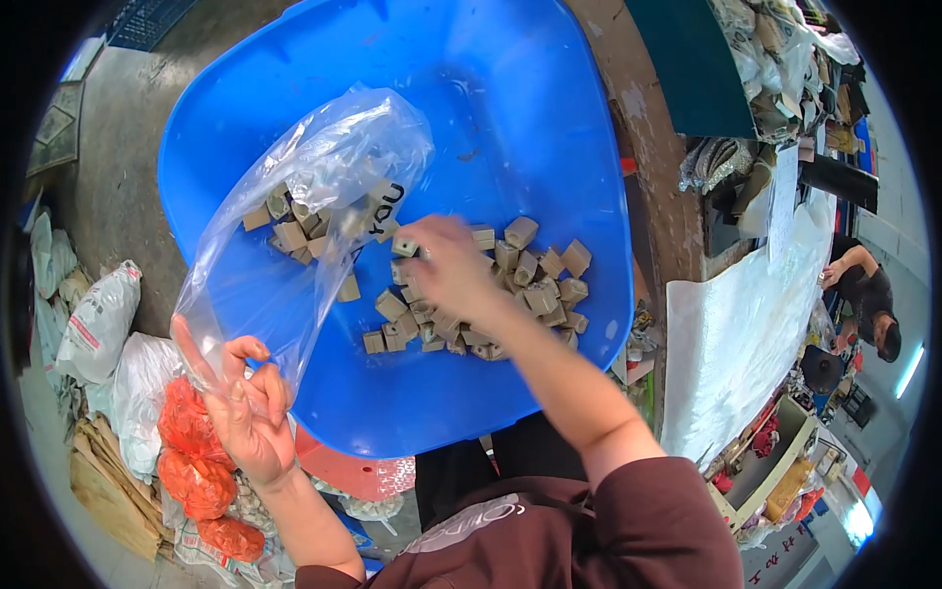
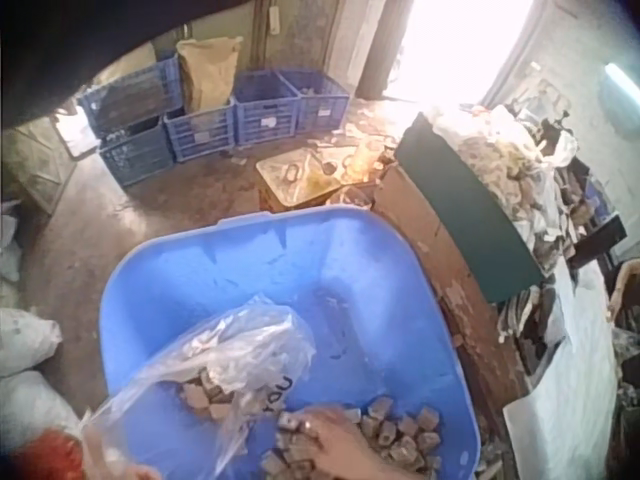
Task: The person retrieves a clear plastic bag from a shelf and proceeds to pack small, rectangular, beige blocks from a blue bin into the bag. The person handles the blocks one by one, placing them into the bag until it is partially filled.
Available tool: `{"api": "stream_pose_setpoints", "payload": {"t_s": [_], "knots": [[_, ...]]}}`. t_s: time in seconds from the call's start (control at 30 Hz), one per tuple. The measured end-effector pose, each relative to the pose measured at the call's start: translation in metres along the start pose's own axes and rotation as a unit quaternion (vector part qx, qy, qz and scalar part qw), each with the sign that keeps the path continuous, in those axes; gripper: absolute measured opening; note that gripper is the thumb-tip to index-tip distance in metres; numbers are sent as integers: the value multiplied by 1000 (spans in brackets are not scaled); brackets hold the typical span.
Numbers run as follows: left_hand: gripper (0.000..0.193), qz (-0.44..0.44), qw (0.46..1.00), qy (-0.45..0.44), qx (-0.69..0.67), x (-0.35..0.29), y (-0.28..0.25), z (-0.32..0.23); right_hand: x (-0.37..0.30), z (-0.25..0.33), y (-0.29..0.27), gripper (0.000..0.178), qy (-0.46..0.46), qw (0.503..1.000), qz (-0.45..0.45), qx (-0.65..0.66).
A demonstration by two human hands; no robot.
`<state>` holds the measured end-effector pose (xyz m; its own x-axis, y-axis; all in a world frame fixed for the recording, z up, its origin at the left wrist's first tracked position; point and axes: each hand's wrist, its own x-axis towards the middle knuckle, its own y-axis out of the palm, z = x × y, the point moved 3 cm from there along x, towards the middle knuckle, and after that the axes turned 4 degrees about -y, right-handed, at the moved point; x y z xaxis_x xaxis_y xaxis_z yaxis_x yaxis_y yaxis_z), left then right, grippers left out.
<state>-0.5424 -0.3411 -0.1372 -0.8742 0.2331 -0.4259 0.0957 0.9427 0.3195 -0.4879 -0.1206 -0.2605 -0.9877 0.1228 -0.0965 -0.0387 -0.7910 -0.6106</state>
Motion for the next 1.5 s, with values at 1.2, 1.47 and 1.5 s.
{"api": "stream_pose_setpoints", "payload": {"t_s": [1.2, 1.47, 1.5], "knots": [[90, -25, 999, 7, 35, -3, 16, 6, 14, -79, 38, 60, -69, 941, 313, -106], [92, -19, 999, 6, 30, -2, 12, 6, 20, -39, -30, 62, 223, 887, 68, 400], [92, -14, 1000, 3, 27, -1, 15, 7, 27, -15, -29, 61, 180, 874, 75, 444]]}}
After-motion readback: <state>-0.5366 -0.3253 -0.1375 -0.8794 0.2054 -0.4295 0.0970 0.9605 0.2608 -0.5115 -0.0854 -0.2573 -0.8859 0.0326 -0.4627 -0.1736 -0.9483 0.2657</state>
